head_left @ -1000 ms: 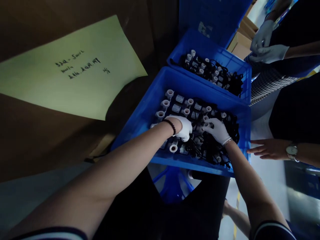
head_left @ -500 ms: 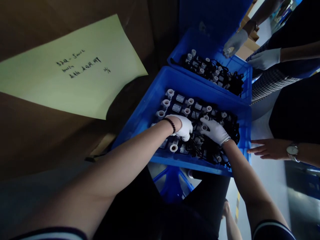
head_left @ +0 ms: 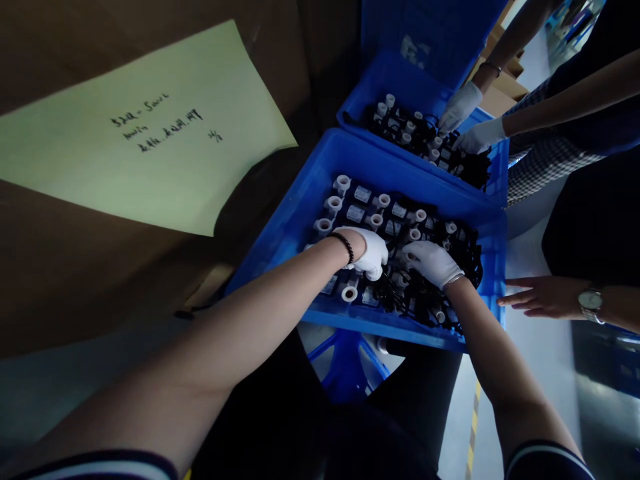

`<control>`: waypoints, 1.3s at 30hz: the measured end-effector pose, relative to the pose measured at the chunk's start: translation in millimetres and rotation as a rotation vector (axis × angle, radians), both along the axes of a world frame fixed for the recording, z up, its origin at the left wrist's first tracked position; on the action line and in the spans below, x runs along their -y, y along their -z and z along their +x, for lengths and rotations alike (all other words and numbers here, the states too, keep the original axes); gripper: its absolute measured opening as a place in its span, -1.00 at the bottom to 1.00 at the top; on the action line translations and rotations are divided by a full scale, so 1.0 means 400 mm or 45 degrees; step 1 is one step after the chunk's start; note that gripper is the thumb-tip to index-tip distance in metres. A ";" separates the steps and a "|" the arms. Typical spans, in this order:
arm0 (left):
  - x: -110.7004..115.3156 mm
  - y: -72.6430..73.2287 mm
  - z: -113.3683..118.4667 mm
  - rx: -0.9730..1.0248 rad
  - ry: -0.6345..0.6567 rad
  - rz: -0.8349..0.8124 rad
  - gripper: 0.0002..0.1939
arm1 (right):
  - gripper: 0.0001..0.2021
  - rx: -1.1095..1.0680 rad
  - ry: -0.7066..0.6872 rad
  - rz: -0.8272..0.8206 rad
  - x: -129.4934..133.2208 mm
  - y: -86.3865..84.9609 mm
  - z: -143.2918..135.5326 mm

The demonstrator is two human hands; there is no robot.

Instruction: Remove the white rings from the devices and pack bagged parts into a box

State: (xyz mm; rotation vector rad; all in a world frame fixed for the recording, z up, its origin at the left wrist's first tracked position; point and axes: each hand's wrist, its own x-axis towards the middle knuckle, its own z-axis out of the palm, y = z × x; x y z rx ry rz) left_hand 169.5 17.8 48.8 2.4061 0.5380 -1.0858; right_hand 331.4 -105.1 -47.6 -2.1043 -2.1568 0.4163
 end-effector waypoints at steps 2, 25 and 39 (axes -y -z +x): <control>0.001 -0.002 0.000 -0.003 -0.005 -0.008 -0.25 | -0.78 0.132 0.064 -0.073 -0.008 -0.014 -0.012; -0.007 0.007 0.002 -0.014 -0.001 -0.019 -0.23 | -0.57 0.213 0.343 -0.194 0.018 -0.047 -0.029; 0.001 -0.005 0.002 -0.007 -0.003 -0.025 -0.24 | -0.74 0.198 0.123 -0.006 0.023 -0.036 -0.025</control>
